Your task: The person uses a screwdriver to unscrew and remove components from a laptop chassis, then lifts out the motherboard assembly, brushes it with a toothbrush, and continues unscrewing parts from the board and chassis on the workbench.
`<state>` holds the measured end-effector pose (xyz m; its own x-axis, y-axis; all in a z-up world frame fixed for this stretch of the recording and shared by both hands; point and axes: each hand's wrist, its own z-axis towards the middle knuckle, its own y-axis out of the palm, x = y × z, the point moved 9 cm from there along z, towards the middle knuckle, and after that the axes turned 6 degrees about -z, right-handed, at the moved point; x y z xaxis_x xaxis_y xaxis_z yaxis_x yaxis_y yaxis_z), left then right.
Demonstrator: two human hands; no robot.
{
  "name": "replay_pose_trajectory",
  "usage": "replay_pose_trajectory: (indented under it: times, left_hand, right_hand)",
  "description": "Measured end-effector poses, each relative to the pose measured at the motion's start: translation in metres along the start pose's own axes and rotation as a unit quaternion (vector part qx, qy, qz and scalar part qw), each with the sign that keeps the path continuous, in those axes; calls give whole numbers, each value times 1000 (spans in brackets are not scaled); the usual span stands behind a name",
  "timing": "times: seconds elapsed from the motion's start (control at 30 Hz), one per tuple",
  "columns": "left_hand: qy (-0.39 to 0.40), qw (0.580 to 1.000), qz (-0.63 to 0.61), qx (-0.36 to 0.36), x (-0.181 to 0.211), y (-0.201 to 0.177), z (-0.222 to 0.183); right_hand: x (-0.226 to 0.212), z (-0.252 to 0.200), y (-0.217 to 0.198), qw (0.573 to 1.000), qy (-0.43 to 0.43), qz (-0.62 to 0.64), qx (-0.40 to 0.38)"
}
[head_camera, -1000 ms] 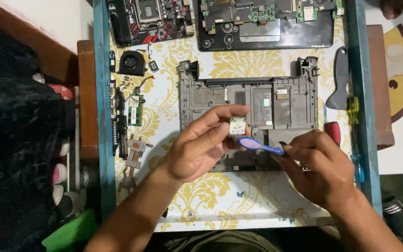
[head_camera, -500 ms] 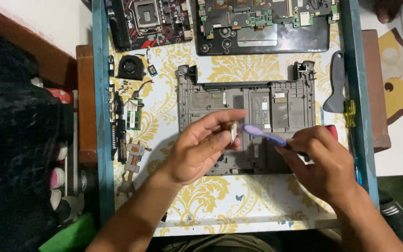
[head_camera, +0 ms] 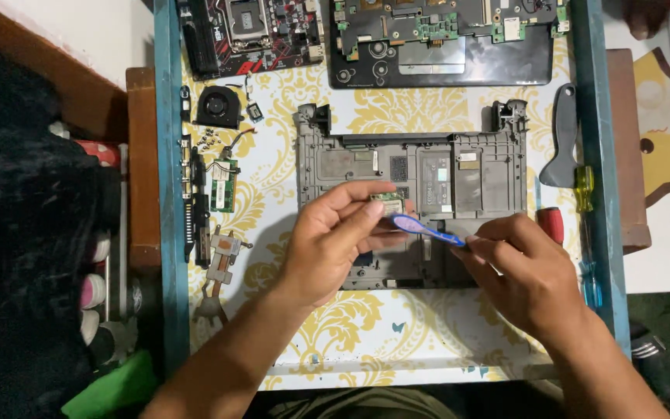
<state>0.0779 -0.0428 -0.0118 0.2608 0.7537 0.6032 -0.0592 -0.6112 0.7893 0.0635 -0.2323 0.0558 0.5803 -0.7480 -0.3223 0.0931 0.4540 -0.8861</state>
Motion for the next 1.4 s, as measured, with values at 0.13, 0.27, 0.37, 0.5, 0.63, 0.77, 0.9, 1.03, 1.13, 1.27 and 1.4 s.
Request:
replay_pose_trajectory:
  times: [0.13,0.27,0.37,0.5,0.63,0.77,0.9,1.03,1.13,1.27,1.4]
  left_hand:
    - [-28,999,14,-16,-9,2,-1]
    - [-37,997,-25,-61,-10,10,-3]
    - [-38,998,-6,-43,-5,11,-3]
    - [-38,991,124,-35,-6,12,-2]
    - [-30,988,148,-45,-4,15,-3]
    - [16,975,221,-13,6,7,-3]
    - [7,973,231,4,-1,-3,0]
    - [-8,972,232,-13,-6,6,-3]
    - [-45,974,221,-31,-16,12,-6]
    - [-22,966,255,-30,-2,16,-8]
    - [52,932,355,-57,24,30,-7]
  right_hand:
    - [3,-1,-1,1000,11,-10,19]
    - [-3,-1,6,1000,5,-6,0]
    - [-4,4,0,1000,-2,-23,0]
    - [-4,3,-4,999,-1,-43,5]
    - [5,0,-6,999,-9,-40,-16]
    - [32,-8,-14,997,29,-69,-15]
    - [26,-8,-25,998,23,-50,27]
    - [17,-1,-14,1000,18,22,-7]
    - [15,-4,3,999,11,-11,-35]
    - [6,0,1,999,14,2,-40]
    - [9,0,-7,999,11,-8,-47]
